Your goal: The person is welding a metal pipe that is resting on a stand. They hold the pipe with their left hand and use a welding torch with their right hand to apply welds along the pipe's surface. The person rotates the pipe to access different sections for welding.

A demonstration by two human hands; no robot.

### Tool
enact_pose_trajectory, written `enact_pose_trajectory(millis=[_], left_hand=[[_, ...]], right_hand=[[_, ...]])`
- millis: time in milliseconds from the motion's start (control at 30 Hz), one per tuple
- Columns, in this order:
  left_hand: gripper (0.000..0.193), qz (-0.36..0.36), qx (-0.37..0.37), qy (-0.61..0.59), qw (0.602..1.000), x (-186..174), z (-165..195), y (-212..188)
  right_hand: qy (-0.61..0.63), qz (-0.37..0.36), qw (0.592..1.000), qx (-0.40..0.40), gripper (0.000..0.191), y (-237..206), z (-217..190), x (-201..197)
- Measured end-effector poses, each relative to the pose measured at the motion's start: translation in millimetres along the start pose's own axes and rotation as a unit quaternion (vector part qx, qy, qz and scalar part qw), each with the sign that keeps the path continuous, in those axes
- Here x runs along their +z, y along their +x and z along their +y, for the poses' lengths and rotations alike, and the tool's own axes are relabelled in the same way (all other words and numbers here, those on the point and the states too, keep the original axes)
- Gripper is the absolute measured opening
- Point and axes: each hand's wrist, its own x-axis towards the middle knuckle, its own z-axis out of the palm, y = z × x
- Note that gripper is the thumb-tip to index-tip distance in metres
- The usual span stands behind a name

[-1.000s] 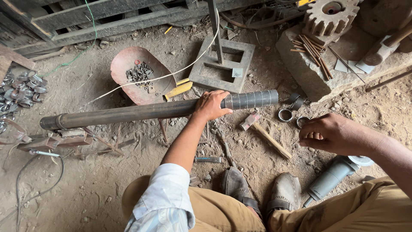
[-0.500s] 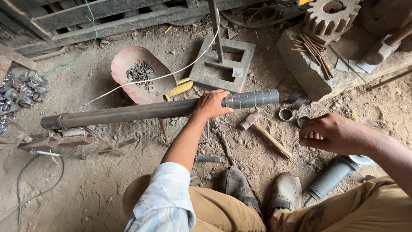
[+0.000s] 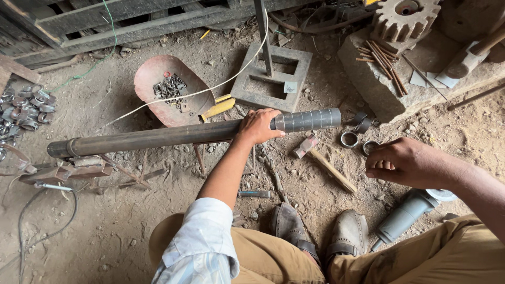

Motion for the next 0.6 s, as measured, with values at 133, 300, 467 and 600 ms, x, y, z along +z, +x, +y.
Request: enact_pose_trajectory(millis=[133, 300, 467, 600], left_hand=[[0.083, -0.009, -0.008, 0.005, 1.0, 2.9, -2.0, 1.5], [0.09, 0.004, 0.019, 0.047, 0.999, 5.9, -2.4, 0.4], [0.106, -0.019, -0.006, 0.102, 0.995, 1.9, 3.3, -2.5], [0.114, -0.051, -0.026, 0.14, 0.989, 2.3, 5.4, -1.6]], right_hand=[[-0.003, 0.002, 1.0, 0.002, 0.027, -0.5, -2.2, -1.2], [0.0, -0.001, 1.0, 0.009, 0.026, -2.3, -5.9, -4.9], [0.01, 0.016, 1.0, -0.012, 0.025, -4.4, -9.5, -11.6], [0.02, 0.027, 0.999, -0.01, 0.026, -9.6, -11.3, -16.1]])
